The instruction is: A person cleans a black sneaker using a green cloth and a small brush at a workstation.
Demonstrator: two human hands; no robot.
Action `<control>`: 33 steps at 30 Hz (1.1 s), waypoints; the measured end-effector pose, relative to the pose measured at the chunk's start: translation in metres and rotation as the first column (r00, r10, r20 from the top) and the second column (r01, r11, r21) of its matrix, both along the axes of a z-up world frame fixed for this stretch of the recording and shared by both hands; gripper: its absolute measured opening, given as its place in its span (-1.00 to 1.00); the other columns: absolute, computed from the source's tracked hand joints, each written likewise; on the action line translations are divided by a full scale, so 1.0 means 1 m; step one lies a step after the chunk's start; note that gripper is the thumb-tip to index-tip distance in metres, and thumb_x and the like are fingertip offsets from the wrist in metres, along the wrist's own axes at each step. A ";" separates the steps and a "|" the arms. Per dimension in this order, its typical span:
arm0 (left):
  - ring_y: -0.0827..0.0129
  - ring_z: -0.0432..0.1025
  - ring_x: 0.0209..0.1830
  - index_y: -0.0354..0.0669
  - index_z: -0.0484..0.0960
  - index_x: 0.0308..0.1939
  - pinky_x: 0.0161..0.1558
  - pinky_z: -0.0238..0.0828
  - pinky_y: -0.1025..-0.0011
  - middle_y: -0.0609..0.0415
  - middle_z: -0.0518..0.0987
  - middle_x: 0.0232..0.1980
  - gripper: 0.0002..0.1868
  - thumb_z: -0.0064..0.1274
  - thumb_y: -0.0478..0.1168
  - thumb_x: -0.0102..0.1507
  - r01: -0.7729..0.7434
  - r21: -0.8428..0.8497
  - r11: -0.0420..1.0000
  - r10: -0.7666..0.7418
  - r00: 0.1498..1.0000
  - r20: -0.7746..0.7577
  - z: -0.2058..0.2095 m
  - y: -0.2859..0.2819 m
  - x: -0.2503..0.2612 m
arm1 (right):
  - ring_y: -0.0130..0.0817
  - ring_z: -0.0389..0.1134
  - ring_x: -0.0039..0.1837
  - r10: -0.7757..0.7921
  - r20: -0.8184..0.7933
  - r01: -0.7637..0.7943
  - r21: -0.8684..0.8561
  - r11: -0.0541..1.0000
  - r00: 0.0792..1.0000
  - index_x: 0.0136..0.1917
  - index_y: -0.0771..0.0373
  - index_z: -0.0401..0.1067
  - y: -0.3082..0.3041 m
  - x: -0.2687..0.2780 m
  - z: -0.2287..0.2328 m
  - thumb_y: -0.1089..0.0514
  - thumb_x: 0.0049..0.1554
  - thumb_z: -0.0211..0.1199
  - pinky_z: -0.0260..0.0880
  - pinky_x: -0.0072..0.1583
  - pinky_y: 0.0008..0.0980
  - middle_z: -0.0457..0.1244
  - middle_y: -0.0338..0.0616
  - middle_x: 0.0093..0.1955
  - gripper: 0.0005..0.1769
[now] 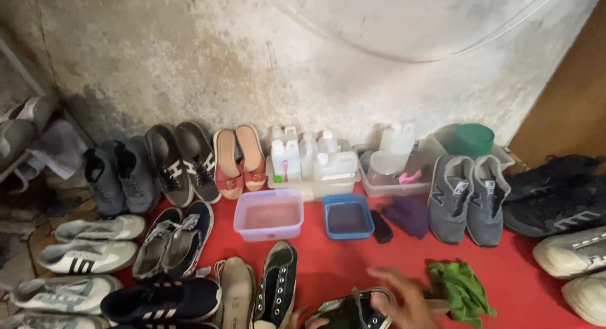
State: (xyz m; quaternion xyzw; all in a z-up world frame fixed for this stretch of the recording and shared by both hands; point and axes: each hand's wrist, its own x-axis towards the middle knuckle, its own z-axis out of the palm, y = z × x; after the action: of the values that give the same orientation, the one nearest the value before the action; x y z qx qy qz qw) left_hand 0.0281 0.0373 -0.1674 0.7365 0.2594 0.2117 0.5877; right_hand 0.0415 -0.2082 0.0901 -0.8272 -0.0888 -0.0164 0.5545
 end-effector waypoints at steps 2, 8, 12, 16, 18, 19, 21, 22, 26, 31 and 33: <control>0.48 0.68 -0.11 0.00 0.87 -0.25 -0.03 0.63 0.57 0.20 0.77 -0.13 -0.49 0.55 -0.17 -0.31 -0.008 -0.121 0.993 0.001 0.999 -0.052 -0.041 -0.019 0.009 | -0.37 0.16 0.56 0.197 -0.056 -0.201 -0.079 0.976 0.979 0.43 -0.08 0.44 -0.019 0.017 -0.079 -0.45 0.02 0.21 0.02 0.48 -0.20 0.22 -0.28 0.51 -0.20; 0.10 0.51 0.07 0.15 0.65 0.15 0.01 0.44 0.22 0.13 0.55 0.17 -0.44 0.20 0.16 0.09 0.249 0.789 0.562 -0.560 0.817 0.140 0.066 0.011 -0.014 | -0.33 0.01 0.67 0.117 -0.022 -0.119 -0.204 0.972 0.993 0.50 -0.07 0.37 -0.012 -0.015 -0.121 -0.18 -0.09 0.69 -0.03 0.56 -0.14 0.14 -0.31 0.60 -0.04; 0.06 0.40 0.25 -0.02 0.52 0.28 0.25 0.27 0.11 0.05 0.45 0.31 -0.06 0.45 0.33 -0.05 0.504 0.714 0.486 -0.704 0.710 -0.022 0.095 0.011 -0.004 | -0.47 0.53 0.22 -0.130 -0.227 0.100 -0.140 0.985 0.965 0.36 -0.11 0.47 0.018 -0.030 -0.035 -0.20 -0.13 0.58 0.47 0.13 -0.39 0.50 -0.41 0.15 -0.20; 0.08 0.43 0.18 -0.01 0.49 0.27 0.19 0.30 0.11 0.06 0.46 0.28 -0.06 0.44 0.33 -0.05 0.440 0.781 0.443 -0.712 0.702 0.008 0.108 0.010 -0.003 | -0.51 0.31 -0.16 -0.284 -0.025 0.284 0.140 0.949 0.959 -0.13 0.17 0.75 0.013 -0.023 -0.069 -0.05 0.14 0.30 0.32 -0.08 -0.45 0.39 -0.29 -0.32 -0.68; 0.04 0.42 0.03 -0.08 0.49 0.31 0.08 0.33 0.10 0.05 0.47 0.29 -0.07 0.40 0.28 -0.02 0.279 0.880 0.384 -0.669 0.741 0.057 0.119 0.012 -0.008 | -0.36 0.44 0.10 -0.443 -0.153 0.468 0.266 0.843 0.884 0.13 0.28 0.69 -0.009 -0.004 -0.114 -0.03 0.15 0.27 0.45 0.15 -0.38 0.52 -0.10 0.04 -0.56; 0.04 0.42 0.03 -0.08 0.49 0.31 0.08 0.33 0.10 0.05 0.47 0.29 -0.07 0.40 0.28 -0.02 0.279 0.880 0.384 -0.669 0.741 0.056 0.129 0.012 -0.013 | -0.36 0.44 0.10 -0.442 -0.154 0.468 0.266 0.843 0.884 0.13 0.28 0.69 -0.005 -0.007 -0.093 -0.03 0.15 0.27 0.45 0.15 -0.38 0.52 -0.10 0.04 -0.56; 0.04 0.38 0.20 -0.05 0.45 0.34 0.14 0.31 0.03 0.06 0.43 0.38 -0.08 0.46 0.15 -0.01 0.232 0.916 0.327 -0.654 0.755 0.042 0.148 0.011 -0.023 | 0.18 0.36 0.23 -0.283 -0.656 0.689 0.516 0.508 0.700 0.40 0.32 0.44 0.003 -0.012 -0.050 0.13 0.30 0.14 0.41 0.13 0.15 0.33 0.19 0.29 -0.55; 0.04 0.38 0.20 -0.05 0.45 0.34 0.14 0.31 0.03 0.06 0.43 0.38 -0.08 0.46 0.15 -0.01 0.231 0.916 0.328 -0.654 0.756 0.043 0.159 0.011 -0.028 | 0.18 0.36 0.23 -0.283 -0.655 0.689 0.517 0.509 0.700 0.40 0.32 0.44 0.000 -0.010 -0.060 0.13 0.30 0.14 0.41 0.13 0.15 0.33 0.19 0.29 -0.55; 0.03 0.37 0.21 -0.14 0.50 0.31 0.17 0.29 0.06 0.03 0.46 0.35 -0.09 0.49 0.05 -0.07 0.177 0.940 0.291 -0.681 0.728 0.074 0.163 0.018 -0.032 | 0.16 0.38 0.13 -0.298 -0.681 0.728 0.521 0.445 0.669 0.29 0.39 0.49 -0.010 -0.006 -0.094 0.15 0.28 0.22 0.48 0.05 0.21 0.36 0.17 0.15 -0.63; 0.06 0.42 0.13 -0.06 0.51 0.34 0.05 0.32 0.11 0.03 0.47 0.32 -0.14 -0.22 0.53 0.33 0.242 0.902 0.357 -0.699 0.710 0.087 0.146 0.018 -0.033 | 0.04 0.35 0.17 -0.282 -0.694 0.738 0.538 0.407 0.662 0.31 0.41 0.50 -0.005 -0.012 -0.088 0.20 0.28 0.21 0.49 0.11 0.25 0.33 0.05 0.10 -0.63; 0.22 0.50 -0.03 -0.04 0.70 0.13 -0.03 0.47 0.18 0.17 0.56 0.14 -0.69 -0.06 -0.27 0.37 0.084 0.911 0.403 -0.545 0.822 0.165 0.120 0.011 -0.035 | 0.07 0.32 0.19 -0.297 -0.746 0.761 0.406 0.506 0.595 0.39 0.31 0.48 0.002 -0.016 -0.059 0.07 0.30 0.20 0.49 0.18 0.15 0.31 0.10 0.17 -0.55</control>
State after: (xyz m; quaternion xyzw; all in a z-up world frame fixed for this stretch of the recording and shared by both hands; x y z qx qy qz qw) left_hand -0.0073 0.0483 -0.0478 0.8967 -0.1750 0.3551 0.1978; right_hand 0.0253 -0.2066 0.0306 -0.4967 0.3758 0.0283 0.7819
